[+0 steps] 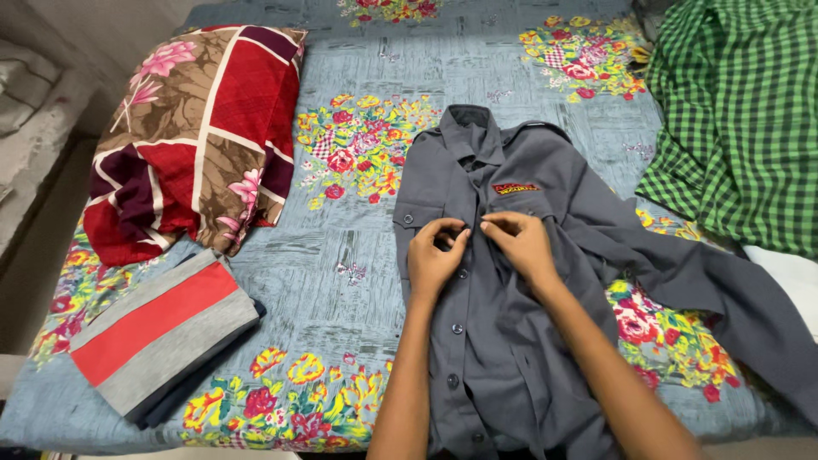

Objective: The person lays out a grey long-sleeved shirt on a bed and fastens several buttons along the front of the garment by hand.

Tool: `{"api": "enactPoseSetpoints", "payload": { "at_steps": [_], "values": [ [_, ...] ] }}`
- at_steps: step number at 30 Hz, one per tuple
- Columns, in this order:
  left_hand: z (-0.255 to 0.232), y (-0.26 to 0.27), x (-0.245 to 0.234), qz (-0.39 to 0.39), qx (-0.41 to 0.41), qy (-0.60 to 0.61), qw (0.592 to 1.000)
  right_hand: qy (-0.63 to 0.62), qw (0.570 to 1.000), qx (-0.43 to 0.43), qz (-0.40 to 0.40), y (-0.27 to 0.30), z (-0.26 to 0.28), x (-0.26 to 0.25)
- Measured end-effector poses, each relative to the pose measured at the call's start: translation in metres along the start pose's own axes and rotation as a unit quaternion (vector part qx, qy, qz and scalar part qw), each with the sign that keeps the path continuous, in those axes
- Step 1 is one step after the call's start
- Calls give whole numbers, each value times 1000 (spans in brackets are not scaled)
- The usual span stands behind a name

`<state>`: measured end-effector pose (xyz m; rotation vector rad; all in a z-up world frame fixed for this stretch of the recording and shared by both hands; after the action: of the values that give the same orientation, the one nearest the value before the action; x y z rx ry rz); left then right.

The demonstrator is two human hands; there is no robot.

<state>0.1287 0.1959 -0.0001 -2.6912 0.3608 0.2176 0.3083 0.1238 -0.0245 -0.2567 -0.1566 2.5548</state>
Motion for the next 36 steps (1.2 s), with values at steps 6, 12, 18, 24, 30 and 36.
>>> {"api": "enactPoseSetpoints", "payload": {
  "at_steps": [6,12,18,24,30,36],
  "values": [
    [7,-1,2,12,1,22,1000,-96,995,40,-1,14,-37,6],
    [13,-2,6,24,-11,53,998,-118,993,12,10,18,-32,6],
    [13,0,9,30,-39,92,995,-92,996,19,-4,24,-19,8],
    [9,0,10,41,-71,101,991,-68,998,1,-18,24,-14,10],
    [-6,1,5,20,-10,25,999,-75,997,-9,-19,24,-8,10],
    [-20,4,2,7,34,-30,999,-96,995,-32,-13,24,-1,9]
  ]
}}
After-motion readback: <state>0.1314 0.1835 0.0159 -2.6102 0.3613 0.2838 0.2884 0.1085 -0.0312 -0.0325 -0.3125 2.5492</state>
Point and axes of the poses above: each hand's wrist, its own y-axis away from the middle knuckle, its own x-axis out of the palm, z = x × y, the point moved 7 cm from there along -y, towards the middle knuckle, and after that the axes turned 1 degree about -z, right-handed, at the moved point
